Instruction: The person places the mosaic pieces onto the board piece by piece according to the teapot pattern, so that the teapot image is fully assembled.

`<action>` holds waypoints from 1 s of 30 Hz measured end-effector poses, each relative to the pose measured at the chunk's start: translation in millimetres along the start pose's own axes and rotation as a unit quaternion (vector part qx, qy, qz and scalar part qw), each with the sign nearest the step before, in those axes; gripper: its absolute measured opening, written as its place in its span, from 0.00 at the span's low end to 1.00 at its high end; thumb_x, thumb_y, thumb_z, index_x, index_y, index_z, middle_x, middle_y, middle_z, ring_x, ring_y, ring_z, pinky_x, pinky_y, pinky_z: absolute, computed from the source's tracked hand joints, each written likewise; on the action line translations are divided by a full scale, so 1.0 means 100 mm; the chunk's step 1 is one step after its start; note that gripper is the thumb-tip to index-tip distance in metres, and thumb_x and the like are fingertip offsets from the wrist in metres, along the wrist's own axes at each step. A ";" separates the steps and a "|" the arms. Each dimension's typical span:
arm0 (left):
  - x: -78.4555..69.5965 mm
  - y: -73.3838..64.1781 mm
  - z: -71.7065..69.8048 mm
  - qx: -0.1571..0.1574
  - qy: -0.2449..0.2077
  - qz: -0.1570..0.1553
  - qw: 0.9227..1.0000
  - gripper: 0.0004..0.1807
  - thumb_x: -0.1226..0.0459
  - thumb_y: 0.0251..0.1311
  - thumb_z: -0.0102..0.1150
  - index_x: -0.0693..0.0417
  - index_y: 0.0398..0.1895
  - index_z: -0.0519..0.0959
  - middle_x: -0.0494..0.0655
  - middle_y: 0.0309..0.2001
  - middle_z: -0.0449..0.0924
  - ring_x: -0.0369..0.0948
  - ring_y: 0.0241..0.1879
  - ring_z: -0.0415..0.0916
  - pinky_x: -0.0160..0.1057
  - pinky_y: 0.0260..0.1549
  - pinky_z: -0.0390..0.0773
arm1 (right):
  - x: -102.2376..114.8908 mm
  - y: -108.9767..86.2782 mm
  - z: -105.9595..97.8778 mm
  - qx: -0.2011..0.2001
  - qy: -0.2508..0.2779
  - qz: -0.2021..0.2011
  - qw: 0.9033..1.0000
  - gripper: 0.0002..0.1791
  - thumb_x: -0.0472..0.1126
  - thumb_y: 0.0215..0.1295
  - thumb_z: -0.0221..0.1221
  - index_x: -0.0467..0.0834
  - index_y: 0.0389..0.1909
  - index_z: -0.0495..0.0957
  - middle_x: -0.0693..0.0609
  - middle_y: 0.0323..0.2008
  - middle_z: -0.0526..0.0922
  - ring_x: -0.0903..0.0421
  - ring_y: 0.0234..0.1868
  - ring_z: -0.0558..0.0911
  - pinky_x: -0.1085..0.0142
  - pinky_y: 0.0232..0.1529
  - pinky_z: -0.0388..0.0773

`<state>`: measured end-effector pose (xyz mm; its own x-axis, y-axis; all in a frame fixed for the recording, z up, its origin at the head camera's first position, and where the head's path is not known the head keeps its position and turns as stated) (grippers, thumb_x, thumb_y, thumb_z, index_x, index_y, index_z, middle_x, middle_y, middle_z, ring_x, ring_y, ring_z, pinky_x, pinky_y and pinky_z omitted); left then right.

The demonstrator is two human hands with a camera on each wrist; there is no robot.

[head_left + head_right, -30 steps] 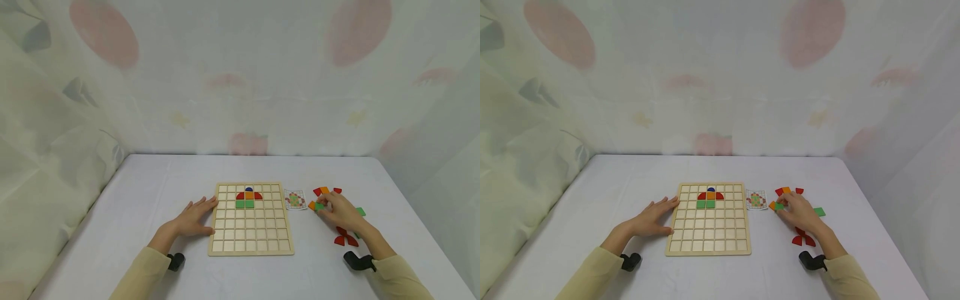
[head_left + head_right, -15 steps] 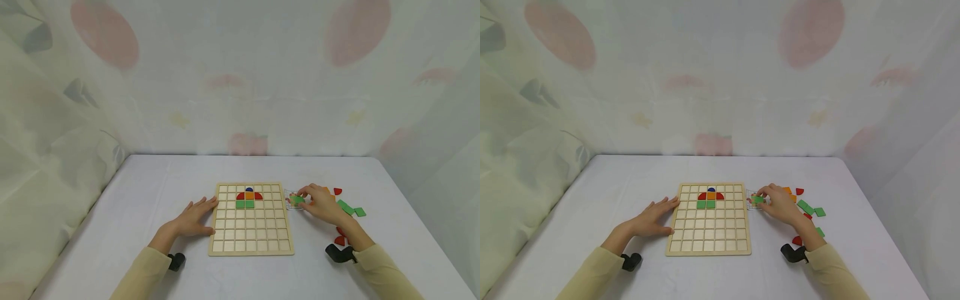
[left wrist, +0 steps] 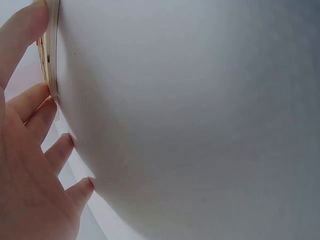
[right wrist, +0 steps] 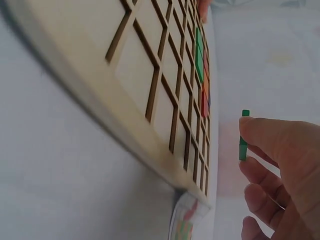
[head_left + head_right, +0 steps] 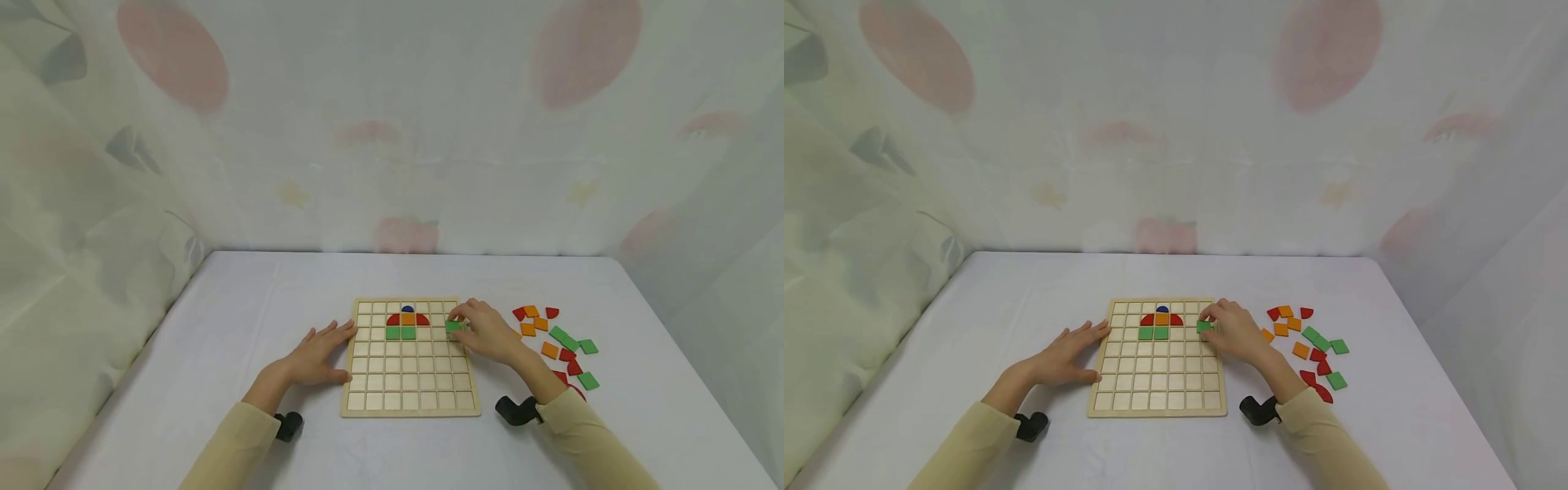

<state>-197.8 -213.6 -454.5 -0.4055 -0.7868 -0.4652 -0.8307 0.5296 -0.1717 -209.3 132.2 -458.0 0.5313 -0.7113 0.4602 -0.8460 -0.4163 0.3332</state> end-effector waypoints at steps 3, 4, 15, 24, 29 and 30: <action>0.00 0.00 0.00 0.000 0.002 -0.001 1.000 0.47 0.52 0.46 0.68 0.51 0.70 0.56 0.45 0.72 0.50 0.53 0.71 0.42 0.63 0.64 0.37 | 0.06 0.06 0.06 0.020 -0.009 0.019 1.000 0.12 0.42 0.52 0.66 0.48 0.38 0.78 0.55 0.34 0.75 0.55 0.38 0.73 0.62 0.38 0.70; -0.01 0.00 0.00 0.000 0.002 -0.002 1.000 0.47 0.52 0.46 0.68 0.51 0.70 0.56 0.45 0.72 0.50 0.53 0.71 0.42 0.63 0.64 0.37 | 0.08 0.08 0.08 0.025 -0.011 0.023 0.999 0.12 0.42 0.52 0.65 0.48 0.38 0.78 0.55 0.34 0.76 0.55 0.38 0.73 0.61 0.39 0.70; -0.04 -0.01 -0.02 0.001 0.004 -0.004 1.000 0.47 0.53 0.47 0.68 0.51 0.70 0.56 0.45 0.72 0.50 0.53 0.71 0.42 0.62 0.64 0.38 | 0.19 0.23 0.28 0.054 -0.038 0.027 0.997 0.11 0.45 0.52 0.64 0.49 0.37 0.79 0.55 0.36 0.77 0.58 0.38 0.75 0.61 0.40 0.73; -0.04 0.00 -0.02 0.000 0.009 -0.001 1.000 0.47 0.53 0.47 0.67 0.51 0.70 0.57 0.45 0.72 0.50 0.53 0.71 0.43 0.63 0.64 0.39 | 0.23 0.27 0.36 0.061 -0.057 0.008 0.997 0.13 0.45 0.52 0.65 0.46 0.38 0.79 0.52 0.35 0.77 0.56 0.36 0.74 0.60 0.37 0.73; -0.03 -0.01 -0.01 -0.001 0.007 -0.003 1.000 0.47 0.53 0.46 0.68 0.51 0.70 0.57 0.45 0.72 0.50 0.53 0.71 0.42 0.63 0.64 0.39 | 0.24 0.28 0.39 0.065 -0.072 0.004 0.995 0.13 0.45 0.53 0.64 0.46 0.39 0.79 0.52 0.35 0.76 0.56 0.35 0.74 0.62 0.34 0.72; -0.03 -0.01 -0.01 -0.001 0.006 -0.003 1.000 0.47 0.53 0.46 0.68 0.51 0.70 0.57 0.45 0.72 0.50 0.53 0.71 0.42 0.63 0.64 0.38 | 0.24 0.28 0.39 0.067 -0.073 0.006 0.995 0.13 0.45 0.53 0.64 0.46 0.39 0.79 0.52 0.35 0.76 0.56 0.35 0.73 0.62 0.34 0.72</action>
<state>-196.2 -212.1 -452.0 -0.4046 -0.7942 -0.4533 -0.8342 0.5237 -0.1729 -221.4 81.2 -469.8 0.5166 -0.7878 0.3354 -0.8562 -0.4713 0.2116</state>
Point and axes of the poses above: each hand's wrist, its own y-axis towards the middle knuckle, its own z-axis out of the palm, x = y × z, the point moved 1 cm from there along y, towards the middle knuckle
